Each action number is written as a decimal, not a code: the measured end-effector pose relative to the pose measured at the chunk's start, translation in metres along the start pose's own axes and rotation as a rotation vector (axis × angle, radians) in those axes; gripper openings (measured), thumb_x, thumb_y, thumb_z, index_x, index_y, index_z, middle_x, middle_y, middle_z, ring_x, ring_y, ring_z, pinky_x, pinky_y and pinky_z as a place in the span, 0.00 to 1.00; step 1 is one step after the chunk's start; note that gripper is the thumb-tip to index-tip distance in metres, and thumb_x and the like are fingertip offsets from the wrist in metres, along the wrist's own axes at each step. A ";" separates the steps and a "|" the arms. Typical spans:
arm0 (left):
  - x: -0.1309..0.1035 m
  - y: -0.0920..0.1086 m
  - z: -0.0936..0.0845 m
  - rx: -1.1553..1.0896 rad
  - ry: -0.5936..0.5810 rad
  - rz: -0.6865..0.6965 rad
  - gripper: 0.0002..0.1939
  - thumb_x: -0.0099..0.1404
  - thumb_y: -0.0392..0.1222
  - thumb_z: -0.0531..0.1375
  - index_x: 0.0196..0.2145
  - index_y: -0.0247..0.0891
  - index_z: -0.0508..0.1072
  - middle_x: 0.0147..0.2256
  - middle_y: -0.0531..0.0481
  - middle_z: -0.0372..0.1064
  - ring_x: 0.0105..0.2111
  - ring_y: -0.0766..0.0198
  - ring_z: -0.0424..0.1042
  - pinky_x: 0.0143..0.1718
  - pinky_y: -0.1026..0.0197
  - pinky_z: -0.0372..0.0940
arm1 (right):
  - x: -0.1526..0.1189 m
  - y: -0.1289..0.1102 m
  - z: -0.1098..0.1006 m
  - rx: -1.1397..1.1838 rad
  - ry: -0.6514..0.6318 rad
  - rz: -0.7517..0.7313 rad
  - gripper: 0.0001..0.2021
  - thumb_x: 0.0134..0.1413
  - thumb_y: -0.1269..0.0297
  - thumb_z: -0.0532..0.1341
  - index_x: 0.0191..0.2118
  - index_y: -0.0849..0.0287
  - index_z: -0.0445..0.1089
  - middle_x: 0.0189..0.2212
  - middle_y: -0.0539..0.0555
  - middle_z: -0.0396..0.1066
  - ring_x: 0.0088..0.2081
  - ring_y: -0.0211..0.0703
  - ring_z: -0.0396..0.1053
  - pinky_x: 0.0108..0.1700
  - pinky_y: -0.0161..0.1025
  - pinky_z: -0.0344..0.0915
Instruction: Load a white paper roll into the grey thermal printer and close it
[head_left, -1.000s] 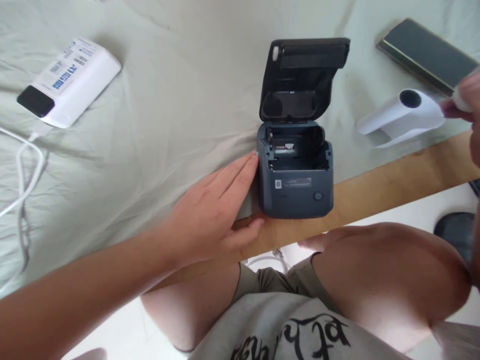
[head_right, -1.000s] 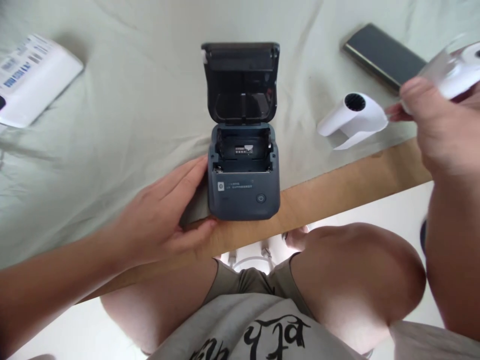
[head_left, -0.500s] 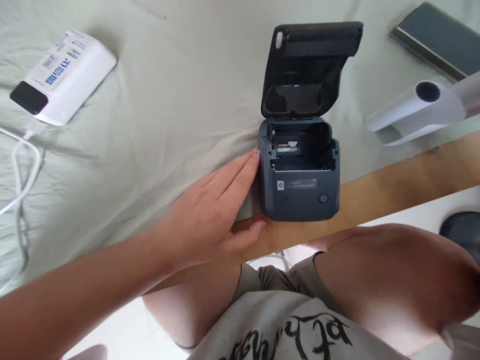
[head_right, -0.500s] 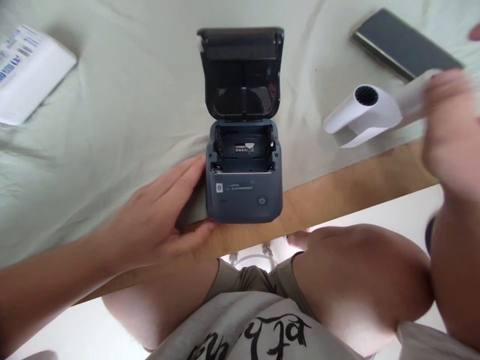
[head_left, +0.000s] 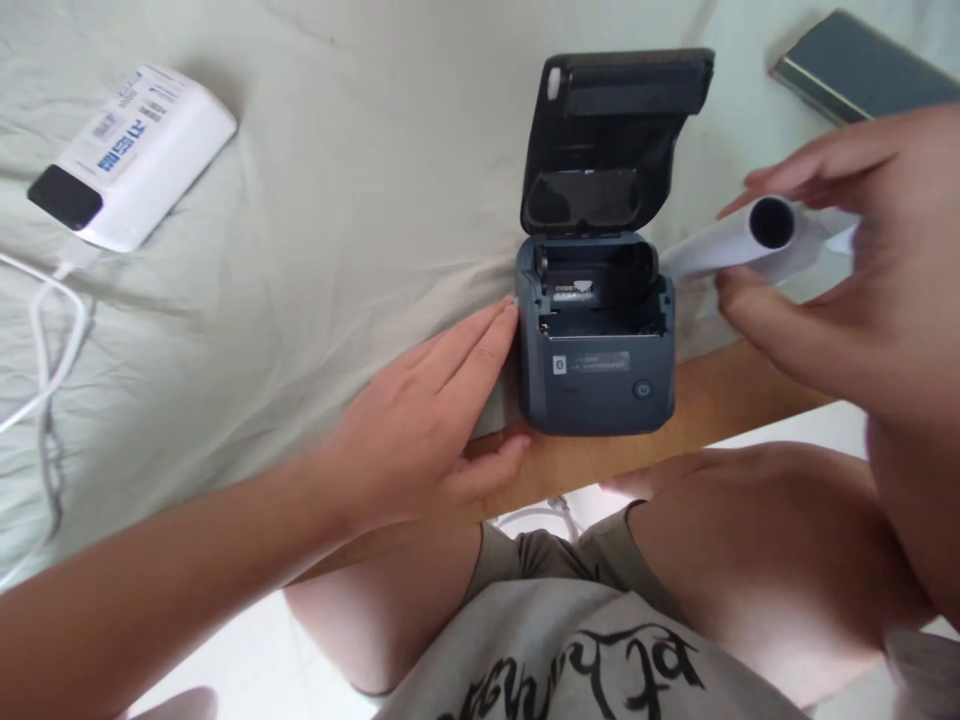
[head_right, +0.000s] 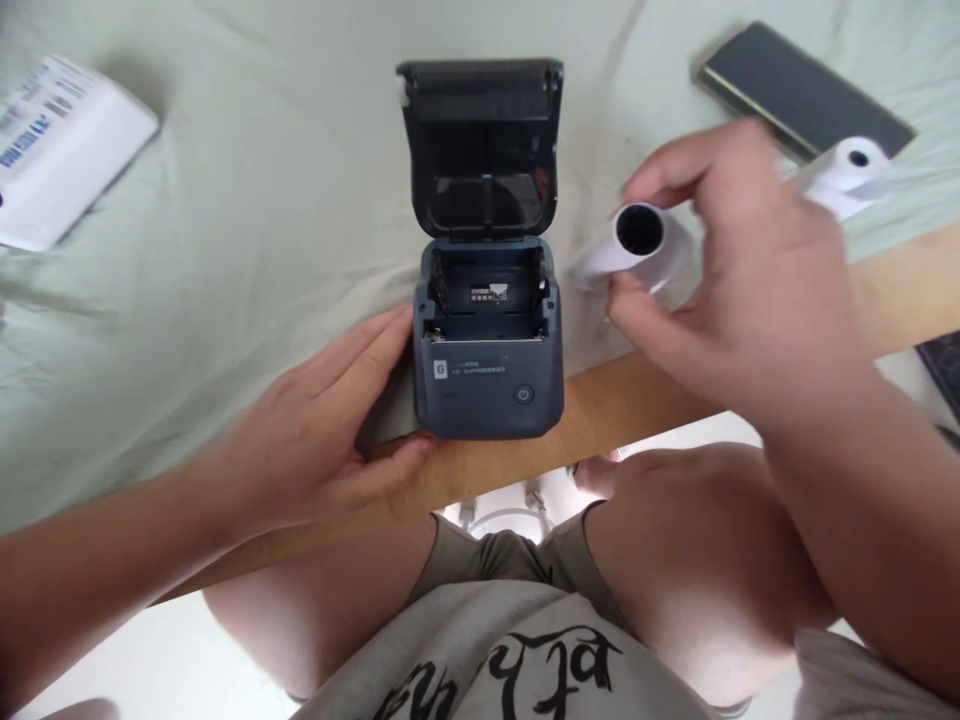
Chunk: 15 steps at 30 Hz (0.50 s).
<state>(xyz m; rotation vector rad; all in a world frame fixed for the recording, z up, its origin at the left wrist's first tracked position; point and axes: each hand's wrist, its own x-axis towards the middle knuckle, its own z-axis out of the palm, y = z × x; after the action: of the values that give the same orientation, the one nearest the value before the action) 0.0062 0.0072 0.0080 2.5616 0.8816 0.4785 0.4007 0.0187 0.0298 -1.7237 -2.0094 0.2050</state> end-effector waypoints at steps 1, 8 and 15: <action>0.000 0.001 -0.001 0.011 -0.002 0.001 0.41 0.90 0.49 0.60 0.92 0.36 0.55 0.88 0.28 0.69 0.88 0.36 0.74 0.88 0.37 0.76 | -0.001 -0.001 0.005 -0.015 -0.027 -0.056 0.34 0.84 0.21 0.61 0.74 0.39 0.76 0.66 0.54 0.83 0.60 0.48 0.87 0.65 0.63 0.85; 0.000 0.001 -0.002 0.021 -0.015 -0.006 0.43 0.89 0.48 0.60 0.93 0.38 0.53 0.88 0.29 0.68 0.88 0.36 0.74 0.87 0.35 0.77 | 0.003 0.012 0.028 0.062 -0.024 -0.188 0.31 0.89 0.28 0.64 0.77 0.44 0.74 0.72 0.59 0.81 0.75 0.57 0.84 0.80 0.69 0.84; -0.002 -0.004 0.000 -0.017 -0.002 0.031 0.48 0.87 0.49 0.64 0.94 0.37 0.53 0.88 0.25 0.67 0.87 0.34 0.74 0.87 0.35 0.77 | 0.010 0.019 0.028 0.205 -0.010 -0.316 0.31 0.80 0.43 0.79 0.80 0.35 0.78 0.60 0.54 0.83 0.53 0.42 0.85 0.52 0.48 0.83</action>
<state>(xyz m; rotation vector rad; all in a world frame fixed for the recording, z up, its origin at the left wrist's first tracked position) 0.0023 0.0089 0.0056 2.5633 0.8345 0.4911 0.4043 0.0379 0.0000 -1.2648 -2.1512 0.3013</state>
